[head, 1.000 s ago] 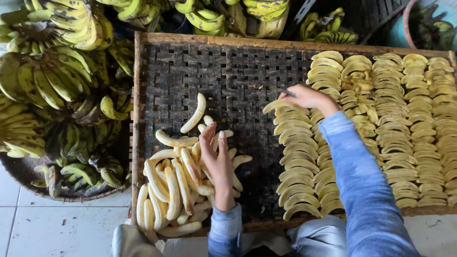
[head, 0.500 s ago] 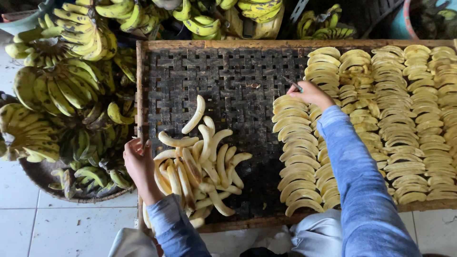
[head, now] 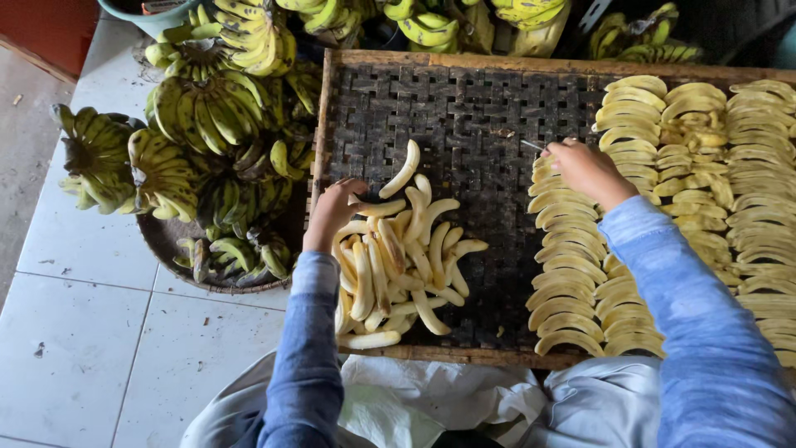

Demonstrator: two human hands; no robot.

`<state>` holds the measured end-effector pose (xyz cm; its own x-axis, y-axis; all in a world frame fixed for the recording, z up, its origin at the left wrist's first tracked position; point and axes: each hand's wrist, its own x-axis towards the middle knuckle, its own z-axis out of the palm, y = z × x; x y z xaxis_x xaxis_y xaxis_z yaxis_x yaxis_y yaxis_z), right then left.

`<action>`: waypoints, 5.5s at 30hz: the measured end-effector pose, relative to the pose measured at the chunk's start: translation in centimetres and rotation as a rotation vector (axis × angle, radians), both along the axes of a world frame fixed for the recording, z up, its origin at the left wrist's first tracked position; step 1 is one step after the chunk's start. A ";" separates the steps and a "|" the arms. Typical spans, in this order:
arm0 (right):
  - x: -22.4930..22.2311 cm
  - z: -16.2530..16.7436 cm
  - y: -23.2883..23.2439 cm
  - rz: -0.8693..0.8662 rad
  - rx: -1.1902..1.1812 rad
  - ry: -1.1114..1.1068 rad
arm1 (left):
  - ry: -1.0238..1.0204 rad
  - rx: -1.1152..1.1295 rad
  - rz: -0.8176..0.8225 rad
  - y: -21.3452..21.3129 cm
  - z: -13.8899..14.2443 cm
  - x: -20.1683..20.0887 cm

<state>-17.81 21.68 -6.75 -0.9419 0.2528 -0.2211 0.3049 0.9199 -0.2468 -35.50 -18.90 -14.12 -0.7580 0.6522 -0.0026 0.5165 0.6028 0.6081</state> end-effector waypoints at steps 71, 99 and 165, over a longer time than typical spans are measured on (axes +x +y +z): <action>19.9 11.2 -23.8 0.421 -0.234 0.729 | -0.670 2.050 0.274 6.3 19.9 26.2; 15.8 11.8 -22.7 0.386 0.007 0.734 | -1.158 2.030 0.315 7.3 18.9 26.5; -4.3 -1.5 8.1 -0.071 -0.544 0.201 | -1.941 1.755 0.756 21.7 -6.3 16.4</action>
<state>-22.14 29.75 -8.22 -0.9636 0.2172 -0.1560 0.2599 0.6232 -0.7376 -19.05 2.83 -20.39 -0.5562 0.6204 -0.5530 -0.6269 -0.7500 -0.2109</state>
